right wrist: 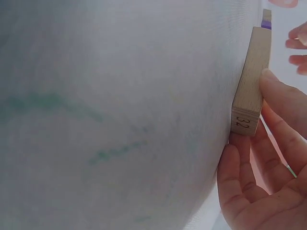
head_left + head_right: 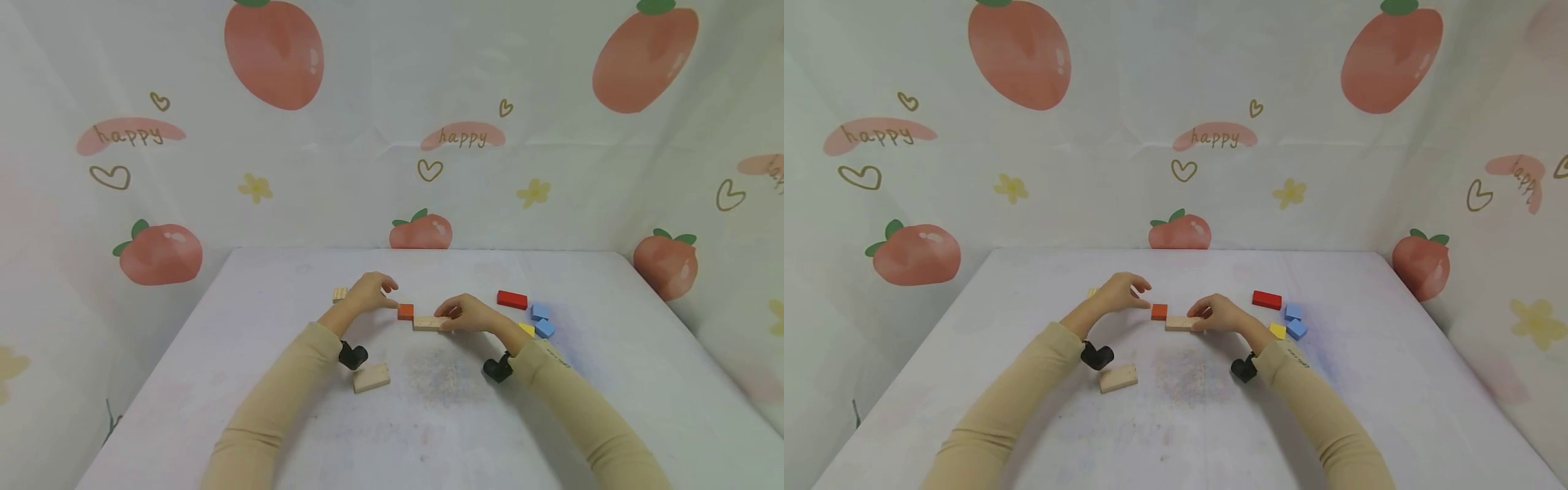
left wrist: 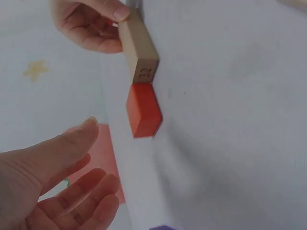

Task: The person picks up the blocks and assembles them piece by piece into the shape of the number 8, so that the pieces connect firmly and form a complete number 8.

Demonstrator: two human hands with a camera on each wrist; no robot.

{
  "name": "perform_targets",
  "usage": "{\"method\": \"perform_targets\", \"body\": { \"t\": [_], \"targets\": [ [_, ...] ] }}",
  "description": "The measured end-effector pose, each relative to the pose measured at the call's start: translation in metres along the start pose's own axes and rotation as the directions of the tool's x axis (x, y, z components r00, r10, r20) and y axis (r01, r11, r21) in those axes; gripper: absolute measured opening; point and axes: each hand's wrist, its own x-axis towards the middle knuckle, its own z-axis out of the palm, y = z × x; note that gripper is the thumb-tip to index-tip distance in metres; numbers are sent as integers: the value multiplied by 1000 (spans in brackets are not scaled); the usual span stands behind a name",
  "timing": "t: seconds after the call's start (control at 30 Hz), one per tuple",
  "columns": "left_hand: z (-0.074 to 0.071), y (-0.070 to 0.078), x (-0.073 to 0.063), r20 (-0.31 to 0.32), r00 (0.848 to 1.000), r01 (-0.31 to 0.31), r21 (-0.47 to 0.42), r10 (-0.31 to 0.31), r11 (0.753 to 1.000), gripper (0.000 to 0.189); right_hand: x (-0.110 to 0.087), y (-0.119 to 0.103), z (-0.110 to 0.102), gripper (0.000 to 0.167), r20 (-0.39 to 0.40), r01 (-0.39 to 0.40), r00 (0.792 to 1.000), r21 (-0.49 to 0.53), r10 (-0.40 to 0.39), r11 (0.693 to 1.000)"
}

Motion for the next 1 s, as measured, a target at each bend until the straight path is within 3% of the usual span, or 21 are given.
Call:
{"method": "perform_targets", "body": {
  "t": [0.2, 0.43, 0.67, 1.0],
  "targets": [
    [-18, -17, -4, -47, 999, 6, -58, -9, 998, 41, -1, 0, 0, 27, 3, 8, 1000, 13, -8, 1000],
    [-29, -34, -9, -76, 997, 29, -55, -33, 998, 39, -1, 1, -1, 27, 0, -7, 1000, 26, 7, 1000],
    [-26, -50, -11, -80, 995, 49, -32, -51, 998, 37, -1, 1, -1, 27, -6, 14, 1000, 22, -14, 1000],
    [-19, -66, -7, -39, 993, 113, -22, -114, 993, 44, -1, 1, 0, 28, -4, 3, 1000, 26, -3, 1000]
  ]
}}
